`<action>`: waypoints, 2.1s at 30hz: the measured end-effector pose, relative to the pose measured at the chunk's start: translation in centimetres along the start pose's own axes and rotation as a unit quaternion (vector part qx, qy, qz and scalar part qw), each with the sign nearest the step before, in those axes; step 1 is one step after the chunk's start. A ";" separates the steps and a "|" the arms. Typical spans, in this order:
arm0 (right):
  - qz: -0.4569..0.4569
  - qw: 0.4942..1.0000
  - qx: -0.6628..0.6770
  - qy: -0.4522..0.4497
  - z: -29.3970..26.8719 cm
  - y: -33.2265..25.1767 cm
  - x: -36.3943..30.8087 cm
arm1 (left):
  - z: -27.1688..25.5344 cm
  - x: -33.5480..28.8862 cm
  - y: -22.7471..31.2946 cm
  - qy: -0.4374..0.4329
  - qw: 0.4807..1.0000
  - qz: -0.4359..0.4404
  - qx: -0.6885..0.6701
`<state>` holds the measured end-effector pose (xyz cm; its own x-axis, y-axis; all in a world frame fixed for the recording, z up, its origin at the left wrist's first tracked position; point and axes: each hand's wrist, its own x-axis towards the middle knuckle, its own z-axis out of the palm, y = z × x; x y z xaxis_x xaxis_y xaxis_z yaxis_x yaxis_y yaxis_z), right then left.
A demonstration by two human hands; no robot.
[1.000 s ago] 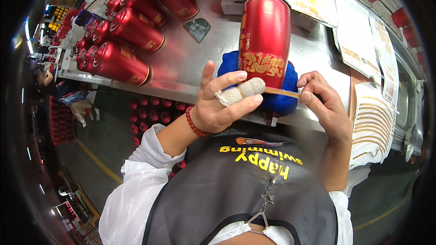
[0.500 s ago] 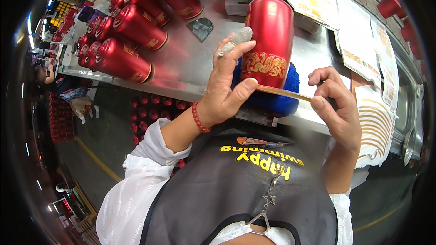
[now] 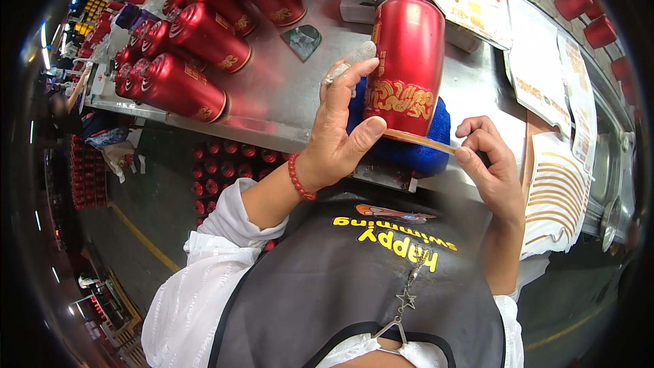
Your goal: The person applies gold labels to red beverage cans. They peel labels from sheets, align them on the can, smooth them with a wooden stick, and wipe the surface with a green cloth. Finished cans are placed on a nearby table.
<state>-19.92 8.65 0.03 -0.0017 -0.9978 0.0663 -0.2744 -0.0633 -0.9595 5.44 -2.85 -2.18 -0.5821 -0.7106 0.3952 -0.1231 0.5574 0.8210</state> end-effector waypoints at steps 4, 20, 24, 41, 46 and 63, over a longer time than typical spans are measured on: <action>0.016 1.000 -0.004 -0.015 -0.3 0.0 0.1 | 0.4 0.2 0.6 0.029 0.999 0.006 0.014; 0.010 1.000 0.008 0.012 -0.6 0.8 0.0 | -0.3 0.0 0.6 0.016 0.857 0.378 0.349; 0.008 1.000 0.012 0.021 -0.5 0.6 -0.1 | -0.2 1.7 1.3 0.016 0.938 0.222 0.266; -0.005 0.999 -0.032 0.029 -1.1 -1.1 -0.2 | -0.2 0.6 0.6 -0.016 0.999 0.013 0.029; -0.012 0.999 -0.040 0.033 -0.8 -0.4 0.0 | -0.4 0.6 0.5 -0.031 0.999 0.002 0.017; -0.009 1.000 -0.017 0.022 -0.1 0.9 0.1 | 0.1 1.2 0.6 0.002 0.946 0.146 0.291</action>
<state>-20.30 8.45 -0.78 -0.0392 -0.9946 0.0963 -0.3070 -0.0797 -0.9484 4.60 -3.32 -1.28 -0.6571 -0.4912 0.5717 -0.3795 0.8709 0.3122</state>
